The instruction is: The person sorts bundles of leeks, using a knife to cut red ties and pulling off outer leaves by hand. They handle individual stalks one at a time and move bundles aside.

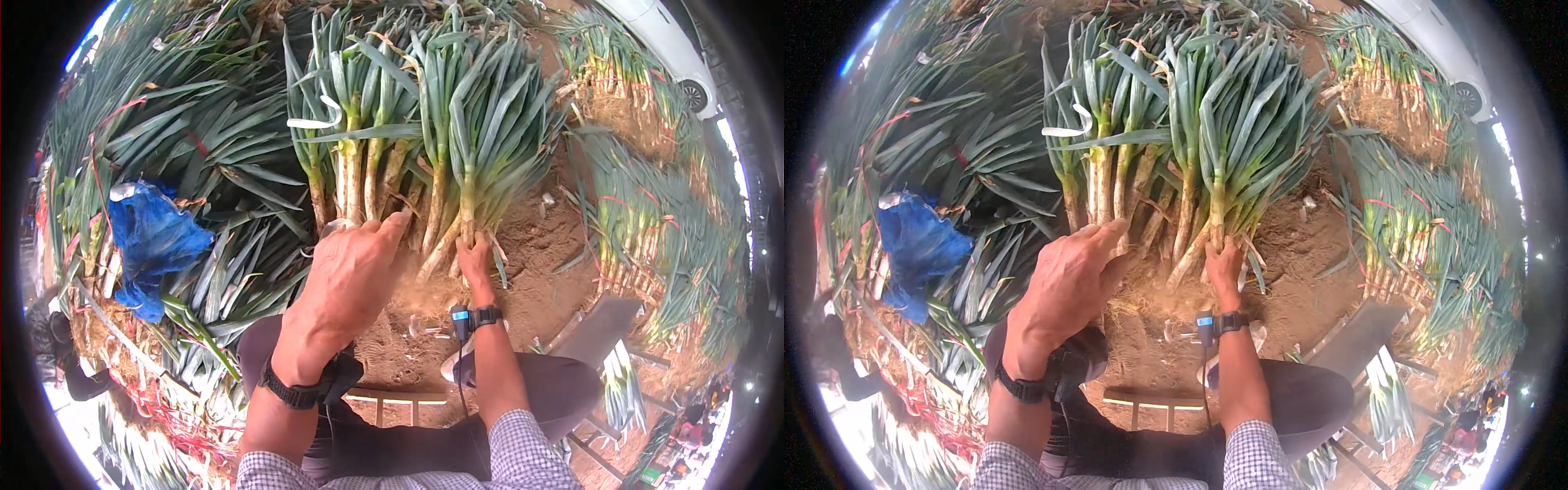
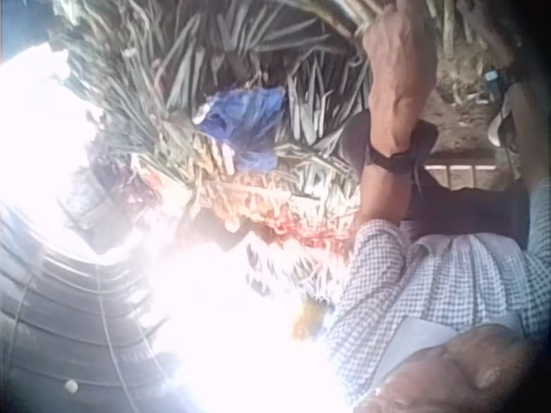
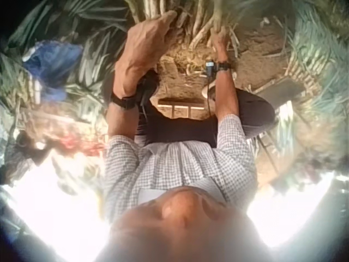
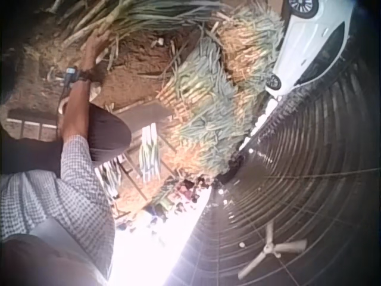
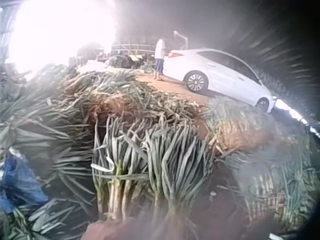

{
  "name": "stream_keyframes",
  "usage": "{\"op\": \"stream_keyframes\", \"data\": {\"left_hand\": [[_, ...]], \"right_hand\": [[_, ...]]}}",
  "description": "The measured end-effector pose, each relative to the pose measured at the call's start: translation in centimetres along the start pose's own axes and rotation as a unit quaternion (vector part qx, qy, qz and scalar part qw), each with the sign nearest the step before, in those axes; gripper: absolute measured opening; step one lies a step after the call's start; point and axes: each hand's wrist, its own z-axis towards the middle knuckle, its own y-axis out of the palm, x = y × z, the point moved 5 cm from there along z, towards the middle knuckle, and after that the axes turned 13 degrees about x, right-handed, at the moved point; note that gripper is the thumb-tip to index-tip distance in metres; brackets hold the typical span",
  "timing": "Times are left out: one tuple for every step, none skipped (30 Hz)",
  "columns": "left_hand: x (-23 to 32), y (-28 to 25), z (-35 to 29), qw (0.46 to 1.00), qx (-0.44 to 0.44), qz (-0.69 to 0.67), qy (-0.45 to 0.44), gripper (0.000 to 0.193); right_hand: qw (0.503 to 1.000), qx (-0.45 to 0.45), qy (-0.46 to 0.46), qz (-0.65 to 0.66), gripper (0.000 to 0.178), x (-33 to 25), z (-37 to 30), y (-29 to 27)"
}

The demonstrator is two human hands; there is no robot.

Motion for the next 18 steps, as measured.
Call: {"op": "stream_keyframes", "data": {"left_hand": [[0.0, -0.5, -0.1, 1.0, 0.004, -0.012, -0.008, 0.034], [-0.1, -0.8, -0.3, 1.0, 0.008, -0.024, -0.015, 0.034], [-0.5, -1.1, -0.5, 1.0, 0.01, -0.021, -0.019, 0.034], [-0.8, -1.5, -0.7, 0.999, 0.037, -0.015, -0.003, 0.029], [-0.9, -2.0, -0.9, 0.998, 0.064, -0.008, 0.014, 0.024], [-0.9, -1.9, -0.9, 0.998, 0.065, -0.01, 0.014, 0.024], [-0.8, -1.7, -0.8, 0.998, 0.053, -0.008, 0.014, 0.023], [-0.7, -1.5, -0.7, 0.999, 0.04, -0.005, 0.014, 0.022], [-0.9, -1.6, -0.8, 0.999, 0.038, 0.002, 0.011, 0.022], [-1.0, -1.7, -0.9, 1.0, 0.029, 0.001, 0.003, 0.028], [-1.2, -1.7, -1.1, 1.0, 0.02, 0.002, -0.006, 0.035], [-1.0, -1.7, -1.1, 1.0, 0.022, 0.002, -0.007, 0.035], [-0.9, -1.6, -1.0, 1.0, 0.02, 0.003, -0.006, 0.035], [-0.8, -1.6, -1.0, 1.0, 0.019, 0.005, -0.007, 0.035], [-0.8, -1.0, -0.9, 1.0, 0.009, 0.013, -0.005, 0.035], [-0.3, -0.7, -0.5, 1.0, -0.001, -0.016, -0.008, 0.035], [0.4, -0.3, 0.1, 0.999, 0.001, -0.036, 0.001, 0.034], [-0.6, -0.2, -0.3, 0.999, -0.006, -0.031, -0.013, 0.034]], "right_hand": [[1.0, 0.003, -0.002, 0.024, 0.043, -0.4, -0.2, 0.0], [0.999, 0.006, -0.005, 0.048, 0.043, -0.7, -0.4, -0.1], [0.999, -0.032, 0.018, 0.005, 0.045, -1.7, -0.7, 0.3], [0.999, -0.035, 0.015, 0.007, 0.045, -2.0, -1.1, 0.6], [0.999, -0.034, 0.014, -0.015, 0.049, -2.5, -1.5, 0.6], [0.999, -0.028, 0.013, -0.041, 0.053, -2.6, -1.6, 0.4], [0.998, -0.023, -0.001, -0.05, 0.059, -3.0, -1.6, 0.3], [0.998, -0.023, -0.002, -0.05, 0.059, -3.5, -1.3, 0.6], [0.994, 0.027, -0.102, -0.009, 0.061, -6.4, -1.2, 0.6], [0.976, 0.08, -0.2, 0.027, 0.064, -8.5, -1.1, 0.5], [0.977, 0.076, -0.198, 0.028, 0.064, -9.9, -0.8, 1.2], [0.984, 0.036, -0.173, 0.034, 0.067, -11.1, 0.2, 2.4], [0.988, -0.007, -0.149, 0.043, 0.07, -11.7, 1.1, 3.9], [0.987, -0.01, -0.152, 0.048, 0.07, -12.4, 1.6, 4.9], [0.995, -0.009, -0.101, 0.027, 0.072, -11.1, 2.6, 6.6], [0.999, -0.006, -0.049, 0.001, 0.074, -9.1, 3.5, 8.1], [0.981, 0.133, -0.138, -0.024, 0.066, -7.1, 4.9, 7.4], [0.999, 0.006, -0.031, -0.001, 0.055, -6.9, 4.5, 8.7]]}}
